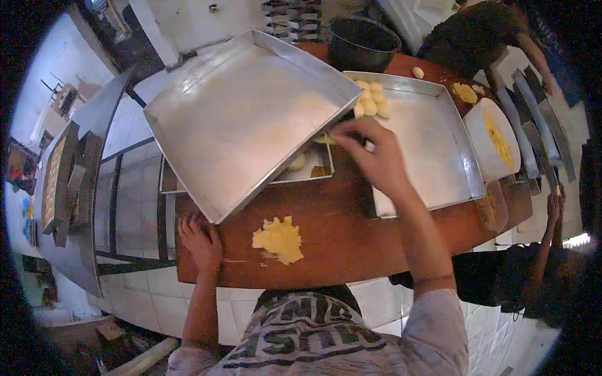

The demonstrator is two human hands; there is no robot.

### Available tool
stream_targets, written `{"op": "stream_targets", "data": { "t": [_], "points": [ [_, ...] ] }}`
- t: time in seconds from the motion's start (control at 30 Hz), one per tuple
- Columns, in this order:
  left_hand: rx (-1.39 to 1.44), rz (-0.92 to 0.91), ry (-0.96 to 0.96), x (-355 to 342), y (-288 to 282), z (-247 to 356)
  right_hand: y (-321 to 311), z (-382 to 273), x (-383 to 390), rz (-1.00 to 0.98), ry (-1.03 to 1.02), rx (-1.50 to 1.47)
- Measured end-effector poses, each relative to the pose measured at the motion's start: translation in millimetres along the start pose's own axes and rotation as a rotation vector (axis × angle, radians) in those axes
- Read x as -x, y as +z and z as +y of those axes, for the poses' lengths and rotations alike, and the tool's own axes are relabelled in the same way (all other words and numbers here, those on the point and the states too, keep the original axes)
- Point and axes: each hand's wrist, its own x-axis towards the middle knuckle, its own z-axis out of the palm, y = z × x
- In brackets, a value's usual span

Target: The person greases a baking tray with a brush and then shapes pieces of dough with filling by hand, placing the finished rolls onto the tray.

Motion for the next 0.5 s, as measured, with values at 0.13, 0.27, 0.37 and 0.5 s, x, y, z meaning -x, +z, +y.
{"op": "stream_targets", "data": {
  "t": [0.13, 0.27, 0.37, 0.5],
  "points": [
    [0.11, -0.03, -0.067, 6, -19, 2, 109, -58, -30, -0.282, -0.186, 0.015],
    [0.183, -0.041, -0.054, 7, -19, 3, 139, -68, -19, -0.5, -0.014, 0.081],
    [0.201, -0.071, -0.049, 4, -11, 1, 114, -53, -1, -0.111, 0.077, -0.041],
    [0.138, -0.021, 0.049, -1, -2, 1, 54, -6, 21, 0.368, 0.182, 0.173]
  ]
}}
